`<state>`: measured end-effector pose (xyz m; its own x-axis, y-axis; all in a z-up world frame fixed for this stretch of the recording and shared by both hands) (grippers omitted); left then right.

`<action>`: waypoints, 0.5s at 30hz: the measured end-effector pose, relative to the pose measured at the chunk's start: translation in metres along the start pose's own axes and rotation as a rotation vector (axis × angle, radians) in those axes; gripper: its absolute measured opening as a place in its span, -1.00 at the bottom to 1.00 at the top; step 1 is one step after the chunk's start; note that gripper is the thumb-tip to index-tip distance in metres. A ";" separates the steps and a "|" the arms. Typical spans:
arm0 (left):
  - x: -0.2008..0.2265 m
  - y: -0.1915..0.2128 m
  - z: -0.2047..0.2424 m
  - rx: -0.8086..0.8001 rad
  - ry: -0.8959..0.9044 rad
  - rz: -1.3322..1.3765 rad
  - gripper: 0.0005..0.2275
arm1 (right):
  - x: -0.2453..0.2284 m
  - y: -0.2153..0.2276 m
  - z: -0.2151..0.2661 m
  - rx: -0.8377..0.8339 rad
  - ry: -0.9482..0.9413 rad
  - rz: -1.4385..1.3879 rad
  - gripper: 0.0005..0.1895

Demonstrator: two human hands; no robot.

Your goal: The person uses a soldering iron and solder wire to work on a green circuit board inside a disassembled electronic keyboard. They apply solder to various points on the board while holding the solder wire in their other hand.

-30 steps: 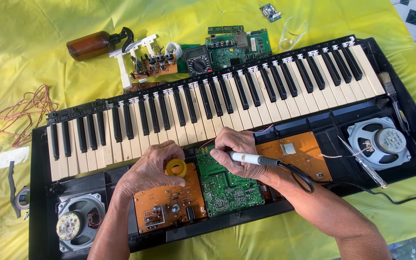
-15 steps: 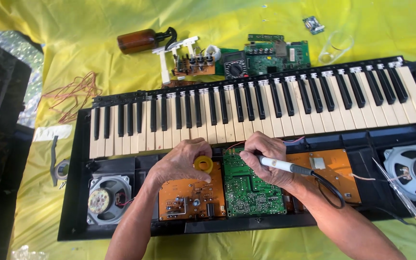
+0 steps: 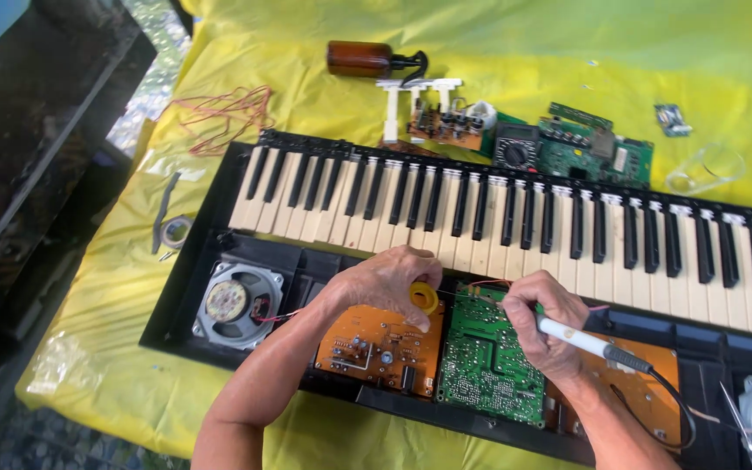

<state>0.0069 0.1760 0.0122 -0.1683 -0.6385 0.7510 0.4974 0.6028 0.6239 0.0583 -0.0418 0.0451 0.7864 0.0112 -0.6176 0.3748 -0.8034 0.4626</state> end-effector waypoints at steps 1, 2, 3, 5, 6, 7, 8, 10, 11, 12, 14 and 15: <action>-0.002 0.003 0.000 0.026 0.015 0.008 -0.50 | 0.004 -0.002 0.002 -0.022 0.016 -0.016 -0.72; -0.003 0.002 -0.001 0.019 -0.001 0.004 -0.50 | 0.008 -0.002 0.005 -0.024 -0.005 -0.004 -0.72; -0.003 0.003 -0.002 0.013 -0.018 0.000 -0.51 | 0.013 -0.001 0.009 -0.026 -0.026 0.008 -0.72; -0.005 0.000 -0.005 -0.011 -0.034 -0.032 -0.54 | 0.007 -0.003 0.007 -0.033 -0.019 0.038 -0.71; -0.006 -0.002 -0.006 -0.055 -0.058 -0.076 -0.58 | 0.003 -0.004 0.007 -0.019 -0.021 0.075 -0.69; -0.006 -0.001 -0.007 -0.049 -0.049 -0.074 -0.58 | 0.003 -0.003 0.008 -0.024 -0.017 0.067 -0.69; -0.005 -0.002 -0.007 -0.044 -0.076 -0.064 -0.58 | 0.004 -0.004 0.008 -0.033 -0.020 0.088 -0.71; -0.005 -0.002 -0.007 -0.020 -0.087 -0.049 -0.58 | 0.000 -0.006 0.008 -0.057 -0.009 0.093 -0.72; -0.005 -0.002 -0.007 -0.028 -0.098 -0.059 -0.58 | -0.002 -0.006 0.006 -0.054 -0.030 0.094 -0.73; -0.004 -0.002 -0.009 -0.038 -0.111 -0.072 -0.57 | -0.004 -0.005 0.005 -0.048 -0.051 0.096 -0.75; -0.004 -0.003 -0.007 -0.026 -0.100 -0.059 -0.57 | -0.008 -0.007 0.005 -0.058 -0.083 0.063 -0.76; -0.004 -0.005 -0.009 -0.031 -0.105 -0.050 -0.57 | -0.008 -0.006 0.006 -0.056 -0.127 0.045 -0.77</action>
<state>0.0127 0.1716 0.0046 -0.2806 -0.6129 0.7386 0.5123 0.5551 0.6553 0.0469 -0.0401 0.0432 0.7361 -0.1020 -0.6691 0.3700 -0.7671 0.5240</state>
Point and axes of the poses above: each hand's wrist, its own z-axis away from the middle knuckle, its own y-axis out of the back of the hand, x = y × z, the point moved 6 cm from there along -z, towards the middle knuckle, and after that the axes turned 10 degrees about -x, right-handed, at the moved point
